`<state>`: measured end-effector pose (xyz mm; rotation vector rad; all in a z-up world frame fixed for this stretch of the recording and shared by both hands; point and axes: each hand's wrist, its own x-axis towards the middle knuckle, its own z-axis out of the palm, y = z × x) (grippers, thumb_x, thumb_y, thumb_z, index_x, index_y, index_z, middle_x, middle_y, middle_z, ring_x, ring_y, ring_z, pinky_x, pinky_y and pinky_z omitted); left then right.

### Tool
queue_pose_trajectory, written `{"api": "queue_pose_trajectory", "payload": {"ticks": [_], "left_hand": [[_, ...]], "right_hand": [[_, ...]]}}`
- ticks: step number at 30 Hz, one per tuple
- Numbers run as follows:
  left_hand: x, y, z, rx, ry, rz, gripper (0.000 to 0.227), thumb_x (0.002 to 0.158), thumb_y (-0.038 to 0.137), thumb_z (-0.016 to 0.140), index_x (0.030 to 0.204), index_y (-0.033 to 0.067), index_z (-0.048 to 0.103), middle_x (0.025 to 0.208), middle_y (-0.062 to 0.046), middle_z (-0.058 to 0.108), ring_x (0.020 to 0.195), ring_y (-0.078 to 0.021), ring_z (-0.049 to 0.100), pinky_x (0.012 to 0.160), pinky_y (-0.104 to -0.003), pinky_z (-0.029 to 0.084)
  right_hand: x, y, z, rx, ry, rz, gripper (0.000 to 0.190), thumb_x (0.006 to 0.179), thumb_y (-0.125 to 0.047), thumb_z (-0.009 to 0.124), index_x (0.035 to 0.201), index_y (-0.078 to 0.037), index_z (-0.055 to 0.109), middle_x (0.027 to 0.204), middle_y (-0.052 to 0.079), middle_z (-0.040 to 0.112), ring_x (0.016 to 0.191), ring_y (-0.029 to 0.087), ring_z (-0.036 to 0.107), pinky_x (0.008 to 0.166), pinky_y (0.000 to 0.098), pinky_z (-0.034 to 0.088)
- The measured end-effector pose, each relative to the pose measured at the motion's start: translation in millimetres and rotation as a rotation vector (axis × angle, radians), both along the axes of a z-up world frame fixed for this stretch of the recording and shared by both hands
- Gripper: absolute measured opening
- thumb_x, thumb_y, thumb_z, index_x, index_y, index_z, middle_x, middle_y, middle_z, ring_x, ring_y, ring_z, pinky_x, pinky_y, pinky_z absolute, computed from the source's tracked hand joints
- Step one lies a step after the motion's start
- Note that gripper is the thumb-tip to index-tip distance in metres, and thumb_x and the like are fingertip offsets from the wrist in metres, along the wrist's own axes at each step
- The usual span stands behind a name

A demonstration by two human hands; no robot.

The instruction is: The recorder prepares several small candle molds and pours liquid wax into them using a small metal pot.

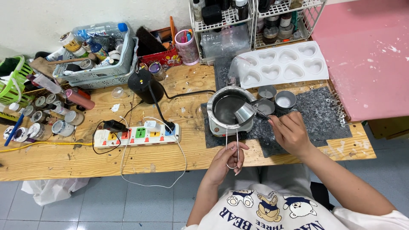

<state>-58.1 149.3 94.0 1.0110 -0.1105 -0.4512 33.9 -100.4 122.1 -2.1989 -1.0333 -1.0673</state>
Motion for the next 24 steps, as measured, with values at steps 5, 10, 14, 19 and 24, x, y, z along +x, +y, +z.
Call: {"api": "queue_pose_trajectory", "payload": {"ticks": [5,10,14,19,24], "left_hand": [[0.6,-0.6,2.0,0.014,0.009,0.002,0.038,0.113,0.029,0.037,0.121,0.0002,0.060,0.072,-0.001,0.053,0.058,-0.0084,0.050,0.053,-0.022,0.044],[0.9,-0.5,2.2,0.005,0.021,0.000,0.038,0.114,0.030,0.037,0.121,0.0005,0.060,0.072,-0.002,0.053,0.057,-0.0083,0.050,0.053,-0.022,0.044],[0.8,-0.4,0.5,-0.010,0.019,-0.002,0.037,0.114,0.030,0.038,0.121,0.0002,0.060,0.072,-0.002,0.054,0.057,-0.0087,0.050,0.053,-0.022,0.044],[0.9,-0.4,1.0,0.001,0.012,0.003,0.037,0.114,0.029,0.038,0.121,0.0000,0.060,0.072,-0.002,0.054,0.057,-0.0090,0.050,0.053,-0.022,0.044],[0.7,-0.2,2.6,-0.001,0.025,0.002,0.037,0.113,0.029,0.038,0.121,0.0001,0.059,0.073,-0.002,0.054,0.058,-0.0088,0.050,0.053,-0.022,0.044]], "right_hand": [[0.3,-0.5,-0.6,0.000,-0.009,-0.001,0.019,0.090,0.001,0.078,0.107,0.006,0.072,0.074,0.005,0.051,0.072,0.023,0.047,0.069,0.0387,0.037],[0.6,-0.8,-1.3,-0.002,-0.018,0.003,0.019,0.090,0.001,0.077,0.108,0.006,0.072,0.074,0.005,0.051,0.072,0.023,0.047,0.068,0.0386,0.037],[1.9,-0.8,-2.8,0.000,-0.009,0.003,0.018,0.090,0.001,0.077,0.106,0.006,0.072,0.074,0.004,0.051,0.072,0.022,0.047,0.068,0.0386,0.037],[3.6,-1.2,-2.7,0.007,-0.011,0.009,0.017,0.089,0.002,0.077,0.106,0.006,0.072,0.073,0.005,0.051,0.071,0.023,0.047,0.067,0.0389,0.037],[3.5,-1.9,-3.9,0.010,-0.013,0.016,0.019,0.089,0.002,0.077,0.107,0.006,0.071,0.074,0.005,0.052,0.072,0.023,0.048,0.068,0.0387,0.037]]}}
